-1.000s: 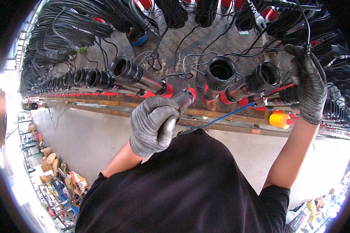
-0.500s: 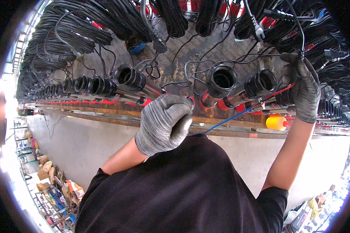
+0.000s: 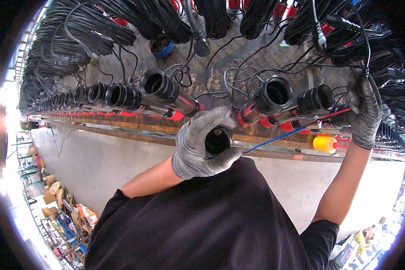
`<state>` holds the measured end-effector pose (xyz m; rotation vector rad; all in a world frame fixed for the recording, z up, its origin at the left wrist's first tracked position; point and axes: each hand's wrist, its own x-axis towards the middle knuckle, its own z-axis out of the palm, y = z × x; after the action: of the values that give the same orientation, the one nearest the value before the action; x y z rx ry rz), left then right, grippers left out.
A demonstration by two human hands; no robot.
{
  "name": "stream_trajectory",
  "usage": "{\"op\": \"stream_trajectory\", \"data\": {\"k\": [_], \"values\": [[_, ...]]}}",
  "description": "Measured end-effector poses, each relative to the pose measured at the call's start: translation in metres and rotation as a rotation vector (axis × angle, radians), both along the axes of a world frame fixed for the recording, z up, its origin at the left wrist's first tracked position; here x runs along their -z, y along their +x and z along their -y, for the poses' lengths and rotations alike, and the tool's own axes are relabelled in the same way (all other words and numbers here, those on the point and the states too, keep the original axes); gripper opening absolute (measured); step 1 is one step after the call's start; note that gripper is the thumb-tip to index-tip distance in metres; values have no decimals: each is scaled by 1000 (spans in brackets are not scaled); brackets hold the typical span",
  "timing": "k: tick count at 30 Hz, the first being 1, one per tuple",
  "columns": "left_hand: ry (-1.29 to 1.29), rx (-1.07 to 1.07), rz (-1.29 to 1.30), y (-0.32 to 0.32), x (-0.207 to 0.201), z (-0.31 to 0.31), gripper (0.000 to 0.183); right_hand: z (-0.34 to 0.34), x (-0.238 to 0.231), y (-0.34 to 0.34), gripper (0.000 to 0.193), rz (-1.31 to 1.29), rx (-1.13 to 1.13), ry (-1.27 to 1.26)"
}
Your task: The person applies oil from a squeeze bottle into the center of several vertical cylindrical metal components arranged in a long row on a workbench.
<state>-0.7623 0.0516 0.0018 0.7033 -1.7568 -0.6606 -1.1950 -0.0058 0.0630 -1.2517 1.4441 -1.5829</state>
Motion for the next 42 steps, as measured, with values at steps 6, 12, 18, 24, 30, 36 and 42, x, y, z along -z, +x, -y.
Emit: {"op": "stream_trajectory", "data": {"k": [6,12,18,24,30,36,42], "values": [[-53,5,3,1,2,2,78,5,6,9,48,59,13,-32],[-79,31,-23,1,1,5,75,-4,-6,12,54,189,-37,0],[-95,32,20,5,3,4,79,1,-4,16,55,125,66,6],[-103,21,40,5,4,2,76,3,0,15,55,230,-113,-36],[-93,23,-6,4,3,5,75,1,-7,25,52,159,-111,-60],[-43,28,29,3,-4,7,73,0,0,21,59,132,62,-22],[-219,-172,172,-4,-17,29,65,-7,-4,22,69,93,-132,69]]}}
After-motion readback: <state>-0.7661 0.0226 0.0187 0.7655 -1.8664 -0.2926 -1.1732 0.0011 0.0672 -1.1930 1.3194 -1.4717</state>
